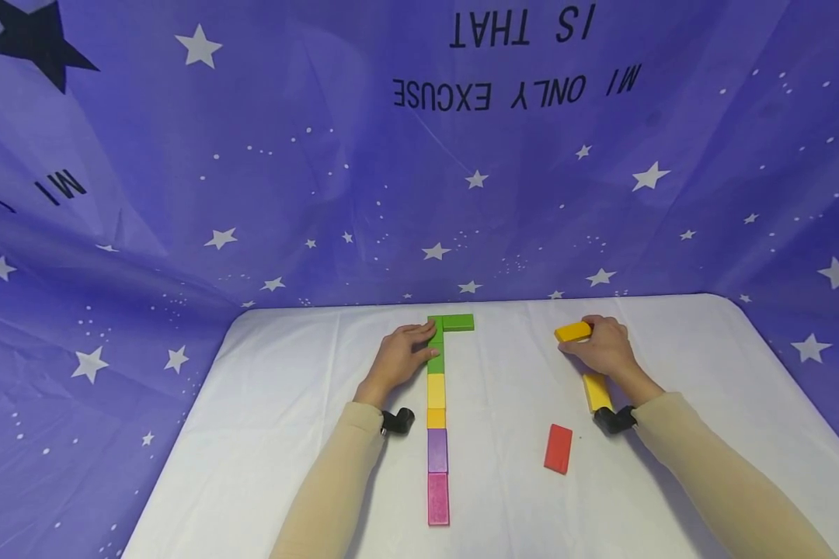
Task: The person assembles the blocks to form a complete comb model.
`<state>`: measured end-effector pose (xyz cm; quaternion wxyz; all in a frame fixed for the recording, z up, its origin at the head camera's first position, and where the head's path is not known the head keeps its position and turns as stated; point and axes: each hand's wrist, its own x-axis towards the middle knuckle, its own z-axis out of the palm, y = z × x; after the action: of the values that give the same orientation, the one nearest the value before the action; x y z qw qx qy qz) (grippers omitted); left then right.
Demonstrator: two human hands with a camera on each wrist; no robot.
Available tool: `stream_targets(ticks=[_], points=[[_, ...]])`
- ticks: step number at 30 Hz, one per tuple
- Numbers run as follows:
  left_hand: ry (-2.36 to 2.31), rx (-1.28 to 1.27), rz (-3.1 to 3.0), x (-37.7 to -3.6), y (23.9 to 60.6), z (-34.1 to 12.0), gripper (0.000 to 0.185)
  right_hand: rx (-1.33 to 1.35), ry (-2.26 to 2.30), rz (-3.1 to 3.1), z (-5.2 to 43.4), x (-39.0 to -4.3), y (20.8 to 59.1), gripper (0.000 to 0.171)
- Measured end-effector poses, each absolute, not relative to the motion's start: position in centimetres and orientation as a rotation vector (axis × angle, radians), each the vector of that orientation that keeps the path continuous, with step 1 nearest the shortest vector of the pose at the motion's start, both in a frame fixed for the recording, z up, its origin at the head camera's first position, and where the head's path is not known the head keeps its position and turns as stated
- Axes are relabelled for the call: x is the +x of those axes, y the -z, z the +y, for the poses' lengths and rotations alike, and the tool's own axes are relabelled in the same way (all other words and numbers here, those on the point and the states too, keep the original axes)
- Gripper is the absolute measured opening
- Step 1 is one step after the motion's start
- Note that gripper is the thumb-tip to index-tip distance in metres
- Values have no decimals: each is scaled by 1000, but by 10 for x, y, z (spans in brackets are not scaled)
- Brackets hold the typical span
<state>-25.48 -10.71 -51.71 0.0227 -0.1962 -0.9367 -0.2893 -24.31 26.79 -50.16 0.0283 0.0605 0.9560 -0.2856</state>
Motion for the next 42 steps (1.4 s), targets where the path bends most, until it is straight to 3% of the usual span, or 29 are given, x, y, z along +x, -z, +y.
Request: stream_targets(ticks=[20, 42], points=[[918, -622, -2877, -255, 515, -108, 49, 174, 1014, 2968, 250, -236, 485, 83], [931, -631, -2874, -254, 516, -108, 50, 3, 1089, 3056, 197, -229, 483, 74]])
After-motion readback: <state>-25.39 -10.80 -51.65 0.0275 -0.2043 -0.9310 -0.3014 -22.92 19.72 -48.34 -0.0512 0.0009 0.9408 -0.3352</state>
